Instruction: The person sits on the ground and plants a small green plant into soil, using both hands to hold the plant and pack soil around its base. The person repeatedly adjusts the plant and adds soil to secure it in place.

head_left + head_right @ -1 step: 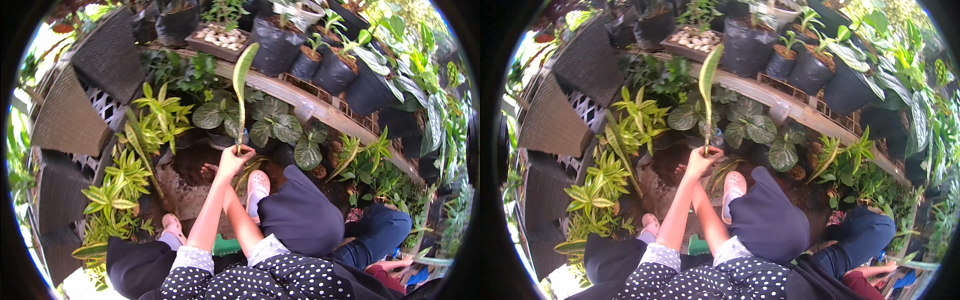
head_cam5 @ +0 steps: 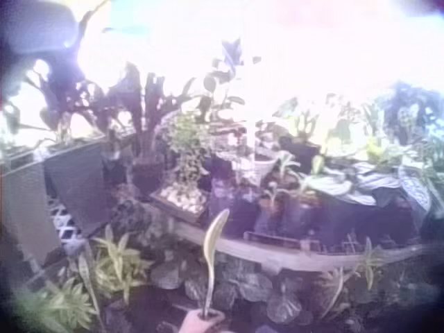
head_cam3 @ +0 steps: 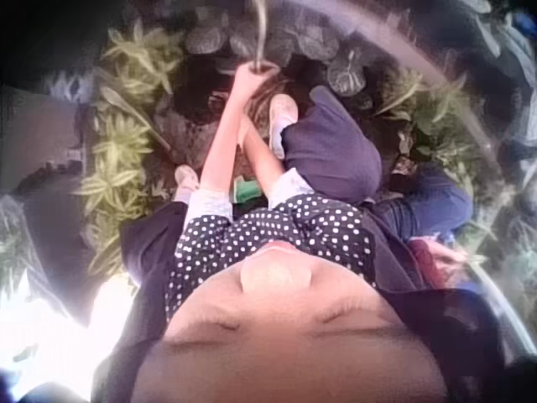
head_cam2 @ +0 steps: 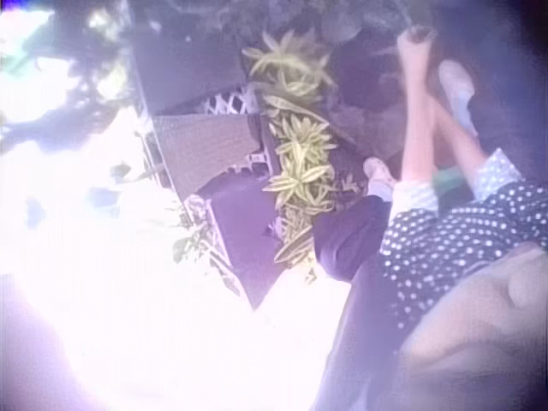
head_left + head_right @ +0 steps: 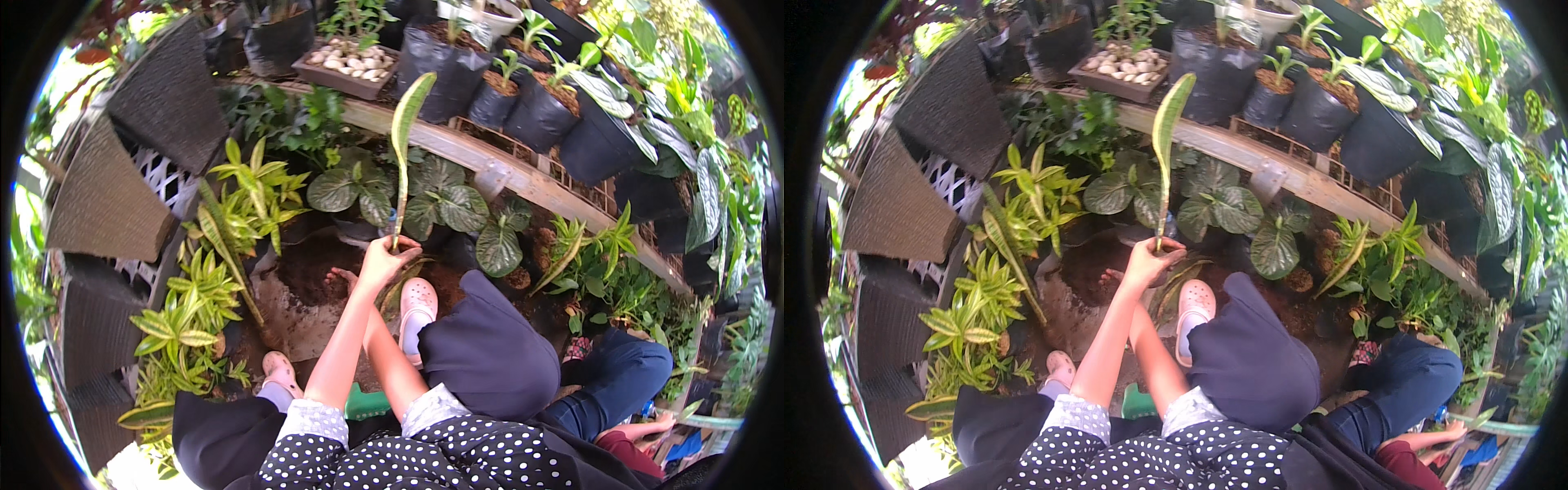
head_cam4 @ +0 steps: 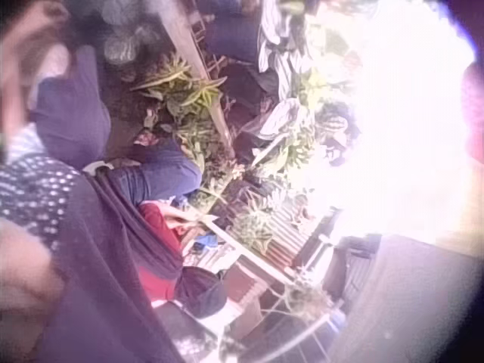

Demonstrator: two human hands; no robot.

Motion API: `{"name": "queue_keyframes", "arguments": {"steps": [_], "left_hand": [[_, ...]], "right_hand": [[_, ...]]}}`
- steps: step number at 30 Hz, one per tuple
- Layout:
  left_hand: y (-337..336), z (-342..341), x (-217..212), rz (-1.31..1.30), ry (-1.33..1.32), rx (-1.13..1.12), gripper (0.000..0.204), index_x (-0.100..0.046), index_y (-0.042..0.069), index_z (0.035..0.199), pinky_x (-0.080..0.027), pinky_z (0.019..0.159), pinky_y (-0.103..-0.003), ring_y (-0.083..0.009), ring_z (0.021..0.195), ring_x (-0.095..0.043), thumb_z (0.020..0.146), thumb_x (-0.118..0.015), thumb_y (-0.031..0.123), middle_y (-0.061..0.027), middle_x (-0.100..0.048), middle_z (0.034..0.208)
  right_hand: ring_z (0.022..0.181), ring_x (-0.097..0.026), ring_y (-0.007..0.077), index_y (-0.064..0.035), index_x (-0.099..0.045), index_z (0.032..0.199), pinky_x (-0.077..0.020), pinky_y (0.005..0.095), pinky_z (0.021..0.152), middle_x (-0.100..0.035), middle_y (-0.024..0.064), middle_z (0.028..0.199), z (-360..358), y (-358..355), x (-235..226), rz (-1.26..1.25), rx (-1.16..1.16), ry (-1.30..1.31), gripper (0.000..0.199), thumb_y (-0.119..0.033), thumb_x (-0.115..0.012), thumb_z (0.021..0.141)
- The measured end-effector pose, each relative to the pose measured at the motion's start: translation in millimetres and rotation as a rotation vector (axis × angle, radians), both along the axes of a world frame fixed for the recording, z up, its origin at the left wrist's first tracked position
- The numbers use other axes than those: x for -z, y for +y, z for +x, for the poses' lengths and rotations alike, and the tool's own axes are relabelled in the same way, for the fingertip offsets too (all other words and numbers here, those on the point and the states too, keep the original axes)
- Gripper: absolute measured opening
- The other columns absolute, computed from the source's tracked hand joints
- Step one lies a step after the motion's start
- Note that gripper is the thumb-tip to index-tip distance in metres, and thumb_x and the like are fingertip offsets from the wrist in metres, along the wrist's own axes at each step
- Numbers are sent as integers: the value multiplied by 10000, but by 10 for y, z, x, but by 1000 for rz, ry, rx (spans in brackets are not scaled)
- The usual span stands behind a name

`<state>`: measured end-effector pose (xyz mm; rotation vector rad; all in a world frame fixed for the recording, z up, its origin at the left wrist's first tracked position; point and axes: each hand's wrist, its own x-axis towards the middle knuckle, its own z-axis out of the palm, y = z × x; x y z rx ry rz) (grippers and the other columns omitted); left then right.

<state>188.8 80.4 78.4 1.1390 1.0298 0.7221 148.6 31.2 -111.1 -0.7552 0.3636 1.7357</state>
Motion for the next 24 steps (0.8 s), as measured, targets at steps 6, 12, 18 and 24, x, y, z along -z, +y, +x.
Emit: {"name": "queue_keyframes", "arguments": {"steps": [6,12,18,24], "left_hand": [[142,871,360,56,112,298,189,-692,37,867,-440,531,-245,-67,559,-531,762,-736,188,-20,-646,698],[263,1131,653,-180,54,340,194,-691,36,926,-495,594,-277,-112,638,-589,817,-683,196,-71,-685,872],[292,1157,751,396,154,371,351,-651,35,1054,-494,678,-255,-111,776,-609,718,-747,71,-73,-655,1041],[309,1176,498,-159,-119,420,446,-600,9,1129,-487,677,-238,-93,770,-603,719,-759,81,-59,-678,958]], "right_hand": [[780,-642,193,-79,-614,963,-523,311,678,-659,60,856,278,140,7,7,114,30,172,-207,-557,863],[783,-651,191,-76,-609,982,-528,303,678,-664,60,863,414,200,-11,28,160,74,179,-204,-561,868],[797,-650,182,-68,-597,1009,-526,294,677,-666,59,902,414,106,251,37,169,-22,213,-227,-562,872],[817,-647,186,-72,-591,1034,-526,301,687,-662,61,927,446,154,287,25,142,-37,237,-243,-550,875]]}}
